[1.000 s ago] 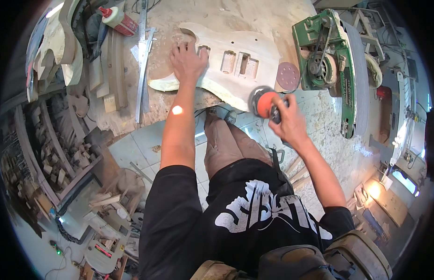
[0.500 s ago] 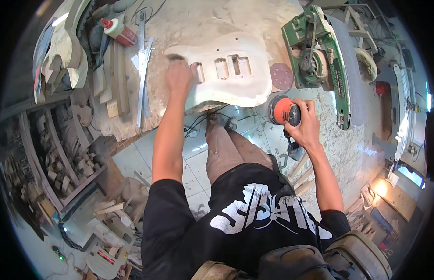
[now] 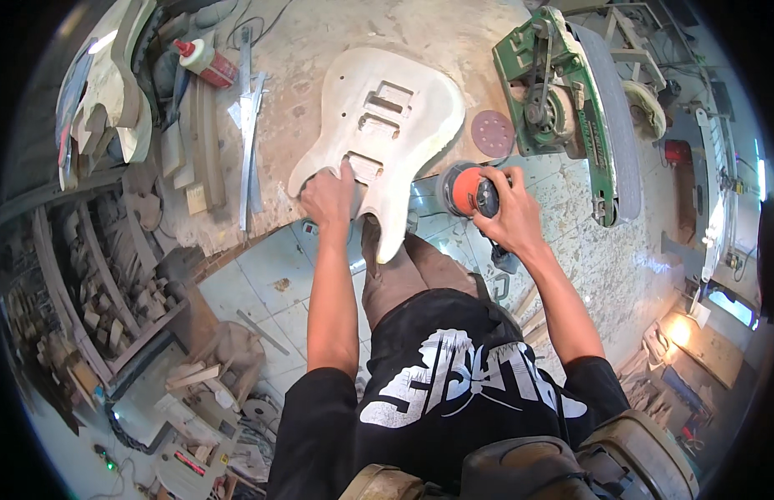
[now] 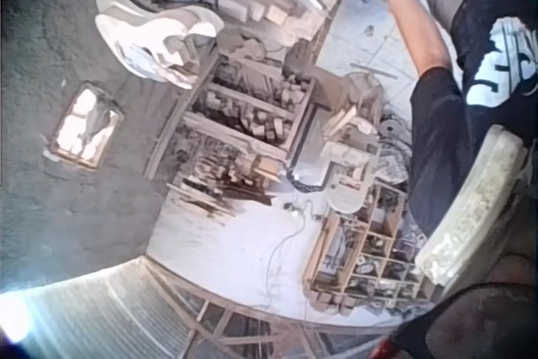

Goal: The person sands a wooden guitar body with an orbital sander, moving the tool across the front surface while holding the body steady with their other hand and wiping away dust.

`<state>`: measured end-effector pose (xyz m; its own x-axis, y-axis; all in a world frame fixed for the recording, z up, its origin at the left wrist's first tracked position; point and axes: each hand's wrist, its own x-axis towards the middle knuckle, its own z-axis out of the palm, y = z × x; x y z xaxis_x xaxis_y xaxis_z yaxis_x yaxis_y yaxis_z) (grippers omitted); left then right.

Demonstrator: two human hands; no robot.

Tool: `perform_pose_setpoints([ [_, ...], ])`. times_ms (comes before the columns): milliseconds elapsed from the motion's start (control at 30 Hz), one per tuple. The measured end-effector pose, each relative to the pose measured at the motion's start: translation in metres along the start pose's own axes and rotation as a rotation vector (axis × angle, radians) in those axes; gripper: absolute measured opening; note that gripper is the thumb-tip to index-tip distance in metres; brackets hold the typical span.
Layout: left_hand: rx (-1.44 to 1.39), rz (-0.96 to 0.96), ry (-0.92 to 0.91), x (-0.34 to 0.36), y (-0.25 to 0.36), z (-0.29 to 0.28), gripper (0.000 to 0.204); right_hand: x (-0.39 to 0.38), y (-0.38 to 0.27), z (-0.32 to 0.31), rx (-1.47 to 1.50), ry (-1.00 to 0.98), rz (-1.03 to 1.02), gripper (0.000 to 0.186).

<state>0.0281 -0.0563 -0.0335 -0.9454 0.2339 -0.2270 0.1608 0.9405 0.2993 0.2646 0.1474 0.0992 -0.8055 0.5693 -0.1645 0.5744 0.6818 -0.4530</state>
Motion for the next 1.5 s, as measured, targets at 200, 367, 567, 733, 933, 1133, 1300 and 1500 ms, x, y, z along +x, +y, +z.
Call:
perform_pose_setpoints([
  [200,-0.053,-0.024,-0.039,-0.025,0.005,-0.001,0.063,0.009,-0.006,0.009,0.036,-0.020,-0.081,0.064],
  [367,-0.188,0.098,0.164,0.025,0.002,-0.015,0.058,0.011,-0.003,0.015,0.012,-0.073,-0.094,0.061],
  [567,-0.079,0.226,0.130,0.071,-0.008,0.031,0.073,0.022,-0.018,0.023,-0.019,-0.104,-0.159,0.061],
  [733,-0.063,0.197,0.078,0.072,-0.002,0.034,0.075,0.041,-0.024,0.022,-0.045,-0.109,-0.154,0.064],
  [933,-0.080,0.187,0.087,0.072,-0.003,0.031,0.075,0.044,-0.024,0.018,-0.098,-0.132,-0.178,0.065],
  [1133,-0.044,0.188,0.092,0.074,-0.004,0.033,0.075,0.056,-0.007,0.012,-0.090,-0.068,-0.152,0.064],
  [1300,-0.053,0.180,0.055,0.074,-0.004,0.032,0.076,0.063,-0.022,0.015,-0.100,-0.081,-0.169,0.063],
  [1500,-0.060,0.192,0.074,0.074,-0.004,0.033,0.076,0.046,-0.004,0.018,-0.077,-0.065,-0.187,0.062],
])
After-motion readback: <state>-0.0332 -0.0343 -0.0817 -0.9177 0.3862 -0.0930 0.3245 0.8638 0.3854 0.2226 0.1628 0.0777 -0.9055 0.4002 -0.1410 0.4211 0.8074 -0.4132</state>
